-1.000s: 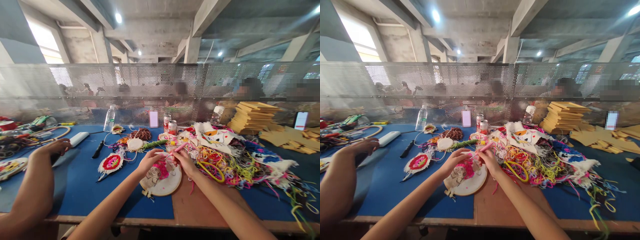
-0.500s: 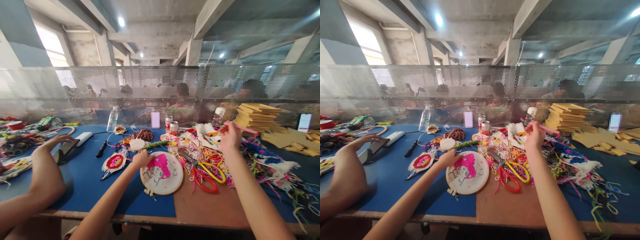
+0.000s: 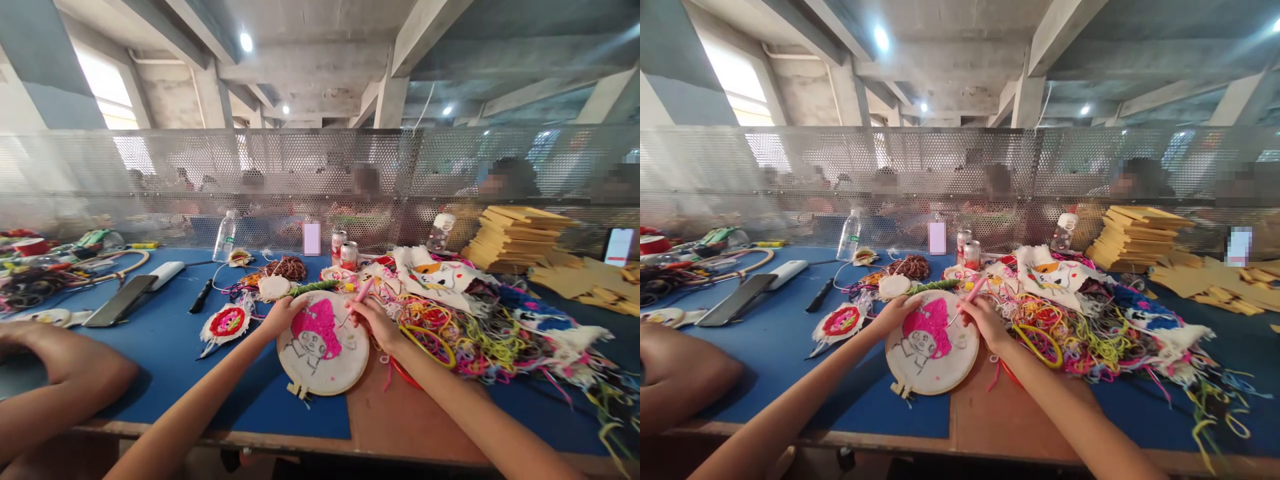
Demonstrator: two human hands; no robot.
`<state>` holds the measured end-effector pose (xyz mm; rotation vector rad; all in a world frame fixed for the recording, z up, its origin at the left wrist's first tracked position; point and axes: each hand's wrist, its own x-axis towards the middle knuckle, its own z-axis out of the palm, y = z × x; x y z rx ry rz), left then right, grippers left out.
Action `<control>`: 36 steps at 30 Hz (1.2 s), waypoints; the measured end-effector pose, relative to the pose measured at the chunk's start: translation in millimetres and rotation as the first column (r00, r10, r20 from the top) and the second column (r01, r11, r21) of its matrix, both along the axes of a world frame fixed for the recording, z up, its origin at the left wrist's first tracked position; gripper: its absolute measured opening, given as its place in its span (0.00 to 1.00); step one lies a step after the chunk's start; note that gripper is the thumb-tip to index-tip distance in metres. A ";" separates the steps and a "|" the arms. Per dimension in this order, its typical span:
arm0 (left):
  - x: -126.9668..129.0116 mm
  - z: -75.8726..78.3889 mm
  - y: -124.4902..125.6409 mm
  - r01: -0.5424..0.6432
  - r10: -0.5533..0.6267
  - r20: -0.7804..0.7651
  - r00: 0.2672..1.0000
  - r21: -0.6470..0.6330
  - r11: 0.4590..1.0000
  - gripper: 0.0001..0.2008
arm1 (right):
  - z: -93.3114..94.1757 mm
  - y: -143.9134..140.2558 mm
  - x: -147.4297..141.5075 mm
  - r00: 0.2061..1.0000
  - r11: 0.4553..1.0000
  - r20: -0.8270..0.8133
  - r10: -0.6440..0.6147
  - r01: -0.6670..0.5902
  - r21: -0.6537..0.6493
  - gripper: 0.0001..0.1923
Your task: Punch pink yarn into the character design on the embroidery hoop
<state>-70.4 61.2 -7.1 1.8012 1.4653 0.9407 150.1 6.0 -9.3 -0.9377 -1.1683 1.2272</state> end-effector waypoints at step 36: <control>1.1 36.4 -46.2 -0.081 -0.053 0.371 0.927 0.337 0.938 0.17 | 8.6 -49.6 15.2 0.721 0.807 0.692 -0.020 -0.397 0.437 0.07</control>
